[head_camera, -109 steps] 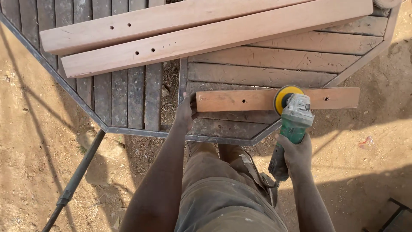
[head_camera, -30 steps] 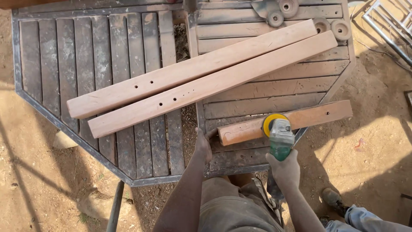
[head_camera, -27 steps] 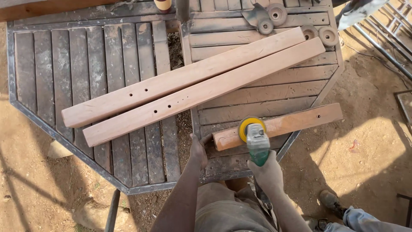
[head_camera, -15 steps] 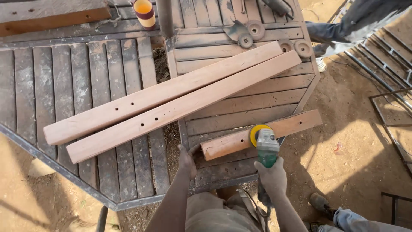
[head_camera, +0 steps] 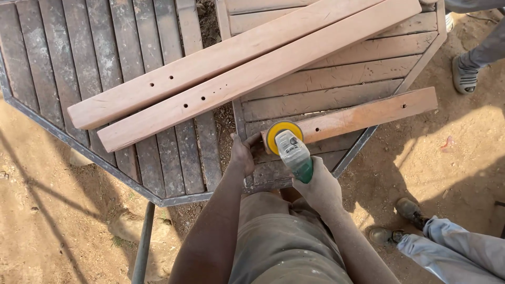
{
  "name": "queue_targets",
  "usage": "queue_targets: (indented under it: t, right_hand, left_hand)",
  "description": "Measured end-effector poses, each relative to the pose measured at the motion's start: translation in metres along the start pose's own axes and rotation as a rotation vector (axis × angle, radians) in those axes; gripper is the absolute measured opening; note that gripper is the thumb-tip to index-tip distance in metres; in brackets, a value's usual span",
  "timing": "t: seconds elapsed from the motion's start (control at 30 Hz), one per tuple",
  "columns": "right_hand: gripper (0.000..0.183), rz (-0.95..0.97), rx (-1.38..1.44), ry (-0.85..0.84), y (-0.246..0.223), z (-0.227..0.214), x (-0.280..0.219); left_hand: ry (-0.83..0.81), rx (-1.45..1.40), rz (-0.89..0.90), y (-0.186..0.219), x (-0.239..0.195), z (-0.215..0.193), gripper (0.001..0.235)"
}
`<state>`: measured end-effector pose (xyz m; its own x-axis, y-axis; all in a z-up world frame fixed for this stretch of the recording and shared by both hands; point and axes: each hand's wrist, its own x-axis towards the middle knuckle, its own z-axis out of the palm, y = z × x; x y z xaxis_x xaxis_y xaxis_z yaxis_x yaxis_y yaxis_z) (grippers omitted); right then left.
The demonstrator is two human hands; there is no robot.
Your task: Sanding a wooden plank using a handheld angle grinder
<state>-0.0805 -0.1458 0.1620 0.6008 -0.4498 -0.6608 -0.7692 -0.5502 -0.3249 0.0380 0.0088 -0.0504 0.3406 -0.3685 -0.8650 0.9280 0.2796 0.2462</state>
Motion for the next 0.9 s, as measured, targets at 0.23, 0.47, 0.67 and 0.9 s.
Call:
queue_targets:
  t: [0.23,0.47,0.67,0.9]
  right_hand:
    - [0.072,0.232,0.144,0.177,0.051,-0.002,0.013]
    - [0.069,0.145,0.044,0.067,0.024,0.014,-0.002]
    - [0.072,0.119,-0.037,0.025,0.031,0.016,-0.007]
    - [0.071,0.265,0.198,0.252,0.064,-0.011,0.002]
  left_hand:
    - [-0.016,-0.026,0.007,-0.018,0.057,-0.035,0.104]
    - [-0.044,0.000,-0.020,-0.004,0.019,-0.013,0.104]
    - [-0.068,-0.027,-0.041,0.003,-0.002,-0.005,0.106]
    - [-0.095,-0.055,-0.032,-0.017,0.063,-0.042,0.109]
